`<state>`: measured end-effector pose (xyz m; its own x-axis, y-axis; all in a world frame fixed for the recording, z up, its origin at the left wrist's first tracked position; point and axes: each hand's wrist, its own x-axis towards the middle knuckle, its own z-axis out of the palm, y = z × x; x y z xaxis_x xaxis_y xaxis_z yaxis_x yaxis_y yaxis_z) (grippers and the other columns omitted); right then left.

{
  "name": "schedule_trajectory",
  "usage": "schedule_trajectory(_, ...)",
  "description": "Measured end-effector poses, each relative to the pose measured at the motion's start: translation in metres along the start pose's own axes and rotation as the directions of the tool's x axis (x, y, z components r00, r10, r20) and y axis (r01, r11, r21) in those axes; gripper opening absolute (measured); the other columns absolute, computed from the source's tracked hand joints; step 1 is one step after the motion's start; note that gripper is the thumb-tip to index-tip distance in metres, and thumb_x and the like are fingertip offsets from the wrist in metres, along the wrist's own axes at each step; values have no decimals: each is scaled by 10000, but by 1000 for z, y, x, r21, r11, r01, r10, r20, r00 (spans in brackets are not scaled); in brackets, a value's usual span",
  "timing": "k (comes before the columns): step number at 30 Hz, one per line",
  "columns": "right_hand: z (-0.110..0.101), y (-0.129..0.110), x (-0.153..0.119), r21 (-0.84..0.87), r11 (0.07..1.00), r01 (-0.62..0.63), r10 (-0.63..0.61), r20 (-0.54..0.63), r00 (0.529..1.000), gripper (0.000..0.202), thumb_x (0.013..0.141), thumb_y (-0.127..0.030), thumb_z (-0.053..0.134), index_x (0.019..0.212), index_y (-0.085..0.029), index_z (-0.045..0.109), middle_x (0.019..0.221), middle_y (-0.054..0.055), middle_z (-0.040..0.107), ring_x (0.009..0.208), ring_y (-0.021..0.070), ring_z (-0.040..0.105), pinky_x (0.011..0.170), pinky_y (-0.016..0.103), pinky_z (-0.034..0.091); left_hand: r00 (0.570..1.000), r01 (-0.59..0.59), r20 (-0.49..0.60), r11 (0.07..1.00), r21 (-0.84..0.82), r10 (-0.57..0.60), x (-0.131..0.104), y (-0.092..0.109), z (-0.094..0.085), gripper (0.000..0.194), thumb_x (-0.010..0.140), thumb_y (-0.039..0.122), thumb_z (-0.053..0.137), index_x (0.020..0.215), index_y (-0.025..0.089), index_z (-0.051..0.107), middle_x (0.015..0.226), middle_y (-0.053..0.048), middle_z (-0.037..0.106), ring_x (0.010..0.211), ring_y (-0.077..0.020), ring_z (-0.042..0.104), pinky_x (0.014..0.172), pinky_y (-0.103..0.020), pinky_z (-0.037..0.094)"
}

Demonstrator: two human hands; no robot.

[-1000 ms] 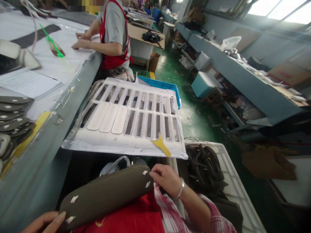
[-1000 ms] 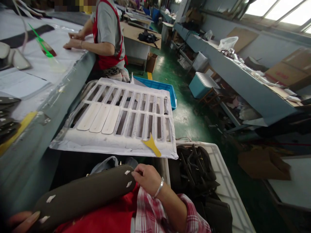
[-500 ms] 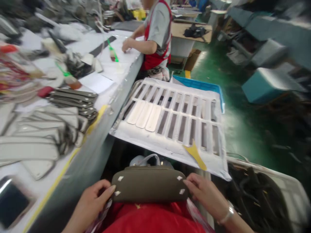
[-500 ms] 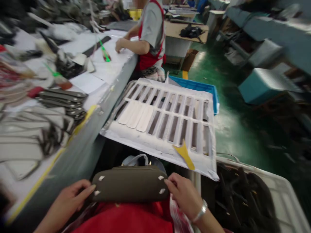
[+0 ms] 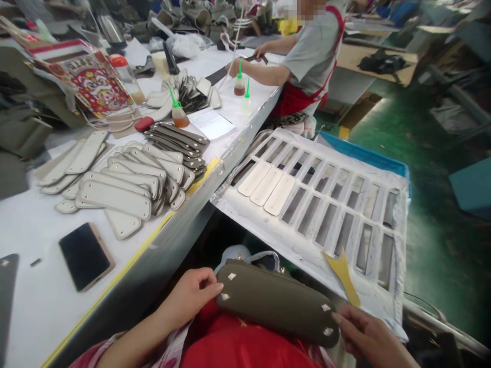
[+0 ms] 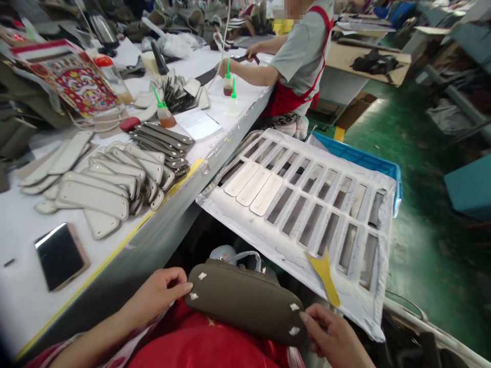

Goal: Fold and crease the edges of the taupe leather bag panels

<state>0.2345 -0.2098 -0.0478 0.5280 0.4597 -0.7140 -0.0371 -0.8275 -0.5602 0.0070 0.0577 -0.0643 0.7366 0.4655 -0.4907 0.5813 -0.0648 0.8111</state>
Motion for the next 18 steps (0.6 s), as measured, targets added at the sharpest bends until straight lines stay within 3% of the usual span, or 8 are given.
schedule_trajectory(6,4,-1,0,-72,997,-9,5,-51,999,396,681,-597,450,581,-214,451,460,-19,453,446,130,447,448,238,356,1000,-23,15,1000,21,23,1,-3,-3,233,729,344,518,589,160,490,570,38,495,576,-114,437,547,-219,334)
schedule_trajectory(11,1,3,6,-71,997,17,-19,-16,1000,382,698,-571,459,596,-203,447,448,-31,456,421,109,433,427,221,335,998,-63,-20,979,192,68,3,4,-2,225,728,328,503,570,173,468,564,36,510,567,-118,465,538,-220,334)
schedule_trajectory(15,0,-2,-2,-56,997,51,-53,-46,998,307,730,-465,464,599,-188,442,438,-48,445,395,91,433,408,202,329,994,-111,30,891,441,108,-3,6,-4,217,745,334,473,587,187,461,579,35,540,557,-126,509,535,-229,355)
schedule_trajectory(18,-2,1,-5,-90,994,68,-77,-97,992,221,733,-368,475,631,-171,485,452,-44,472,394,95,474,392,191,335,981,-157,7,776,611,193,1,-3,-7,200,728,405,502,760,210,527,697,20,599,629,-158,572,565,-249,424)
